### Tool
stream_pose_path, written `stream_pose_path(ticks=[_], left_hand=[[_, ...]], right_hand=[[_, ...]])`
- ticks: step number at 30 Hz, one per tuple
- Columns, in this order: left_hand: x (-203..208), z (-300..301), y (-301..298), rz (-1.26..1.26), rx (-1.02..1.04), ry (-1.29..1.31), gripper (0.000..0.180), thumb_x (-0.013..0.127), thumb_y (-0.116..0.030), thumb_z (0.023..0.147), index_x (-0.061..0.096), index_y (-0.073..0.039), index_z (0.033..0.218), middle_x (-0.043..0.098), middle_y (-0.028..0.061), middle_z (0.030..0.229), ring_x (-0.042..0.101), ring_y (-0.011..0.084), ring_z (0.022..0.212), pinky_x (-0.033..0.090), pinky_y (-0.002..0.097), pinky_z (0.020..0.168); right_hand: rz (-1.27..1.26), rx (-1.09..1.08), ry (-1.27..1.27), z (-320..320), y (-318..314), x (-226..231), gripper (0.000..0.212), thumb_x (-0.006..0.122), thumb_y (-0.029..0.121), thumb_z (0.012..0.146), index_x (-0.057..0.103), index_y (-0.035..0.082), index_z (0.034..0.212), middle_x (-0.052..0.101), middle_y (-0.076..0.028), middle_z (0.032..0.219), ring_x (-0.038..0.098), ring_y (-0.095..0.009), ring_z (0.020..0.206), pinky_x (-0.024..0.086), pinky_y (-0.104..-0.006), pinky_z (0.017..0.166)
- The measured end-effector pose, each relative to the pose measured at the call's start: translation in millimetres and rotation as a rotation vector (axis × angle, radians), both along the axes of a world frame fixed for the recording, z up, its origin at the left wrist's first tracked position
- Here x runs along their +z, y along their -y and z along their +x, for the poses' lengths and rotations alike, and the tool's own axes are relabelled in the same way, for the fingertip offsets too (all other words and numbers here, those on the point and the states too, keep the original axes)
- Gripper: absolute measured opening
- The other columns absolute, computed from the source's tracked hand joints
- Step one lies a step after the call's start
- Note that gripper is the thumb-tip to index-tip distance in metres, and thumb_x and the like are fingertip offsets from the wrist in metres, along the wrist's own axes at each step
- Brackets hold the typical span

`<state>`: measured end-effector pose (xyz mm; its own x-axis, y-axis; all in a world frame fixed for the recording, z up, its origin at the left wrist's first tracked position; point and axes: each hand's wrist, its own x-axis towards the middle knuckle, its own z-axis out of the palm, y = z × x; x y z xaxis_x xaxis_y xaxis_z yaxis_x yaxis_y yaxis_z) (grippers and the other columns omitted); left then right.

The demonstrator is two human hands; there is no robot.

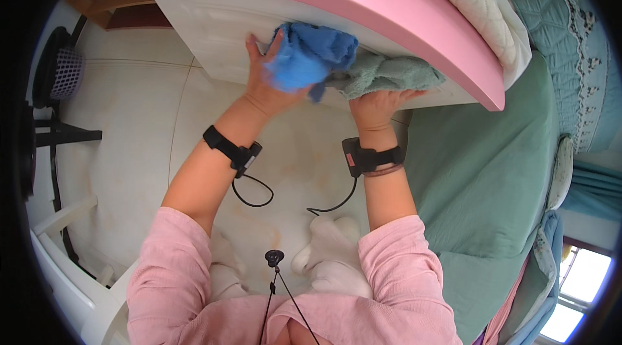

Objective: The person wipes various surfaces including a wall-mounted shelf, a side table, a glass ashtray, a vase, and a dresser using cloths, while also handling a stuffed animal and decorative items.

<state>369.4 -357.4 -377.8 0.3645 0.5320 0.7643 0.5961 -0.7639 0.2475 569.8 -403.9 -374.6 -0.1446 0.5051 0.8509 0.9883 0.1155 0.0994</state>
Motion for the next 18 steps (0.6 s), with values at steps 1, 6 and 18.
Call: stream_pose_path(ticks=[1, 6, 18], left_hand=[[-3.9, -16.4, -6.7, 0.048, 0.135, -0.111, 0.044, 0.061, -0.041, 0.073, 0.055, -0.012, 0.106, 0.045, 0.0129, 0.118, 0.039, 0.0349, 0.115, 0.023, 0.0629, 0.092], [-21.8, -83.7, -36.8, 0.007, 0.514, 0.305, 0.069, 0.056, -0.040, 0.078, 0.034, 0.000, 0.130, 0.040, 0.0260, 0.120, 0.029, 0.0428, 0.122, 0.010, 0.0689, 0.094], [-62.4, -84.1, -21.5, -0.378, 0.460, 0.090, 0.056, 0.064, -0.043, 0.071, 0.054, -0.001, 0.106, 0.044, 0.0162, 0.122, 0.034, 0.0379, 0.118, 0.024, 0.0651, 0.090]], right_hand=[[-0.031, -0.066, 0.072, 3.9, 2.5, -1.2, 0.068, 0.044, 0.044, 0.085, 0.026, 0.003, 0.137, 0.015, -0.024, 0.143, 0.003, -0.043, 0.133, -0.011, -0.0572, 0.102], [-0.120, -0.068, 0.151, 20.5, 18.5, -8.7, 0.062, 0.048, 0.042, 0.083, 0.036, 0.005, 0.132, 0.026, -0.018, 0.141, 0.007, -0.042, 0.133, -0.010, -0.0601, 0.101], [-0.158, -0.094, 0.110, 44.8, 28.1, -41.9, 0.055, 0.059, 0.031, 0.075, 0.045, 0.009, 0.123, 0.037, -0.016, 0.132, 0.021, -0.045, 0.126, -0.003, -0.0679, 0.097]])
